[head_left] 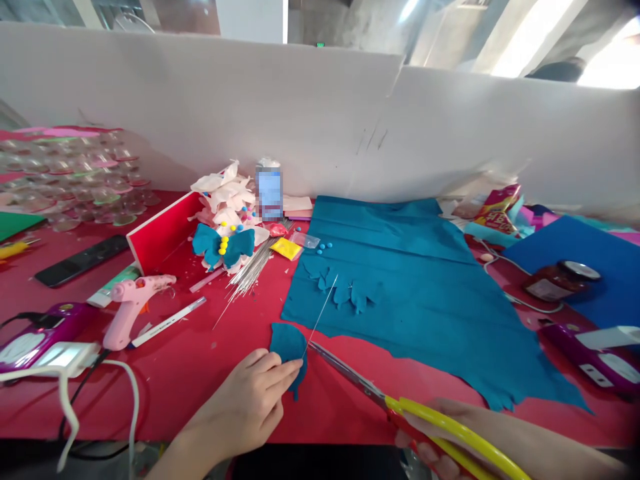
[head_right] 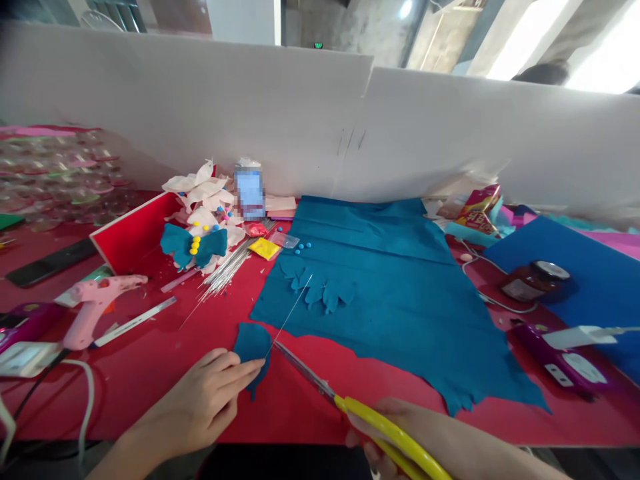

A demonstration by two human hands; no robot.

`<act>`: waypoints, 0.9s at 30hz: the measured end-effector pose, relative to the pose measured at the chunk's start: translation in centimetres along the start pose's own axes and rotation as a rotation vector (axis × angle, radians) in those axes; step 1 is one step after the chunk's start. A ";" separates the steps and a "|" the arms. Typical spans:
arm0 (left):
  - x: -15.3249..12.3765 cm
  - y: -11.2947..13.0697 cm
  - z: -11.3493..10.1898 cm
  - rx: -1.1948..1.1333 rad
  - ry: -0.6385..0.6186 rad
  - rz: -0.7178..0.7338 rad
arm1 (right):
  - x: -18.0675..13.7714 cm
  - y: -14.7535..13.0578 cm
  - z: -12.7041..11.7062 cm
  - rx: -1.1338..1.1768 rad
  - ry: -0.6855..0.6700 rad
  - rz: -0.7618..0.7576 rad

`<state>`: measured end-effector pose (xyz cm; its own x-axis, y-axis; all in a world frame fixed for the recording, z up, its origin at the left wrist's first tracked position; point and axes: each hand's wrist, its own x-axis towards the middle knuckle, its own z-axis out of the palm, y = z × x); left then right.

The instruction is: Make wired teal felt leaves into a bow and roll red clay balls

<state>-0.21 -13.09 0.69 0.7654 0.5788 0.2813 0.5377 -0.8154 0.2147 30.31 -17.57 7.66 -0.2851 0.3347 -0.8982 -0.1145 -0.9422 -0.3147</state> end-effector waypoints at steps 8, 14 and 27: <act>0.0 -0.1 -0.1 -0.015 -0.024 -0.018 | -0.2 0.1 0.3 0.047 -0.025 -0.011; 0.0 -0.1 -0.1 -0.025 -0.034 -0.020 | 0.0 0.2 0.4 0.033 -0.036 -0.022; 0.8 0.2 -0.2 -0.130 0.092 -0.190 | 0.8 2.1 0.5 -0.059 0.093 -0.131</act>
<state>0.43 -12.81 1.14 0.6160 0.7255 0.3071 0.6147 -0.6864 0.3885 29.31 -19.26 6.43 -0.1817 0.4544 -0.8720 -0.0876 -0.8908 -0.4459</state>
